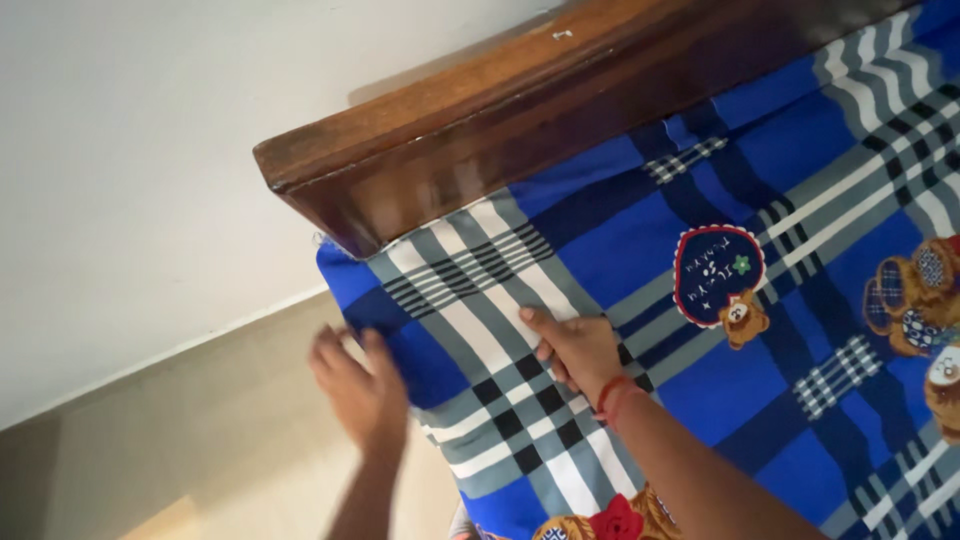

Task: The person folds a blue plaid bed sheet with teddy bear graphics on a bed. They smooth the fabric, fold the edges inward, and tuck the corners under the mattress to secure the sheet.

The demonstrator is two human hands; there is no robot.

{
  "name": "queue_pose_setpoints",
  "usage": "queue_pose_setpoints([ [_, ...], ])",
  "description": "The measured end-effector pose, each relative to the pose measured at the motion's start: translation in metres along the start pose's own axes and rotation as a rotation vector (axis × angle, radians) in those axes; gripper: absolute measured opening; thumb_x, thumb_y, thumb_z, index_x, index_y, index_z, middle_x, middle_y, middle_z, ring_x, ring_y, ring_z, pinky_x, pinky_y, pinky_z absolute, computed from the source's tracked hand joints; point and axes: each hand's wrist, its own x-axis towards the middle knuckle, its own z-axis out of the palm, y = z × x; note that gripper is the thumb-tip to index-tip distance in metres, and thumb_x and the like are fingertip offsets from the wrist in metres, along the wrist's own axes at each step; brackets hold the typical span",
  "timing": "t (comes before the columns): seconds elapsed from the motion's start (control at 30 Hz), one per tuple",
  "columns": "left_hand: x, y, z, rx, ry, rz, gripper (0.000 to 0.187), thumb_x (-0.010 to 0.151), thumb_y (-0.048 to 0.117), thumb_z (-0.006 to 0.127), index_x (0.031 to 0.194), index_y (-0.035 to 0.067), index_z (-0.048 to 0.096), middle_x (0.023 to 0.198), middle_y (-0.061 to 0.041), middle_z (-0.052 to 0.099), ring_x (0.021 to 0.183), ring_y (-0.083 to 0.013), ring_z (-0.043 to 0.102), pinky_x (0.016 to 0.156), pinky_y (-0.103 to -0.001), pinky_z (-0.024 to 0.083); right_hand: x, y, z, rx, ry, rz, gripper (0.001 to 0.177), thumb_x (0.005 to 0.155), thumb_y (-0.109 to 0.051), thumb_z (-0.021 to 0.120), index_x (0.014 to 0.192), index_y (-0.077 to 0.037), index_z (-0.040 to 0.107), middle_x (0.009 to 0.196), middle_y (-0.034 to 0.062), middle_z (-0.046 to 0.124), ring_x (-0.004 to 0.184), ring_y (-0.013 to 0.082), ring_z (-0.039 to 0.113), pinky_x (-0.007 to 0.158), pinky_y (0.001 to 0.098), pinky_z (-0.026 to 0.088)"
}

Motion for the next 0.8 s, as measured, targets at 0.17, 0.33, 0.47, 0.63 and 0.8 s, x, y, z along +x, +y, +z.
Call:
queue_pose_setpoints([
  [0.17,0.09,-0.035,-0.001,-0.422,-0.327,-0.167,0.061,0.109,0.038,0.051,0.154,-0.001,0.036,0.15,-0.019,0.048,0.13,-0.0271,0.053,0.106,-0.038,0.042,0.023,0.001,-0.014,0.329,0.139,-0.083,0.018,0.091,-0.022,0.068,0.087,-0.005,0.072,0.062,0.0062,0.066,0.046,0.0119,0.058,0.041,0.0246,0.043],
  [0.33,0.128,-0.027,0.008,-0.385,-0.523,-0.278,0.059,0.099,0.031,0.063,0.148,0.002,0.045,0.121,-0.016,0.066,0.104,-0.0184,0.062,0.088,-0.032,0.05,0.07,-0.067,-0.048,0.388,0.168,-0.035,0.041,0.098,-0.036,0.062,0.128,-0.009,0.063,0.111,0.0096,0.072,0.092,0.0196,0.07,0.08,0.0372,0.059],
  [0.47,0.135,-0.015,0.011,-0.3,-0.543,-0.139,0.039,0.102,0.028,0.063,0.124,-0.003,0.066,0.102,-0.008,0.074,0.092,-0.0118,0.064,0.084,-0.029,0.051,0.099,-0.109,-0.042,0.281,0.198,-0.091,0.046,0.095,-0.04,0.067,0.126,-0.007,0.059,0.118,0.0159,0.069,0.1,0.0286,0.07,0.08,0.0461,0.061],
  [0.63,0.145,0.0,-0.006,-0.212,-0.509,-0.33,0.031,0.096,0.028,0.071,0.101,-0.002,0.074,0.083,-0.008,0.074,0.075,-0.0136,0.063,0.071,-0.031,0.05,0.163,-0.108,-0.059,0.26,0.175,0.041,0.053,0.088,-0.044,0.07,0.127,-0.011,0.057,0.117,0.0158,0.07,0.099,0.0347,0.071,0.077,0.0509,0.06],
  [0.8,0.149,0.002,-0.013,-0.07,-0.37,-0.378,0.03,0.091,0.03,0.077,0.093,0.0,0.075,0.08,-0.01,0.074,0.071,-0.0183,0.064,0.07,-0.034,0.051,0.21,-0.089,-0.104,0.4,0.017,0.02,0.052,0.089,-0.035,0.067,0.13,-0.004,0.057,0.121,0.0179,0.071,0.105,0.0352,0.071,0.081,0.0485,0.06],
])
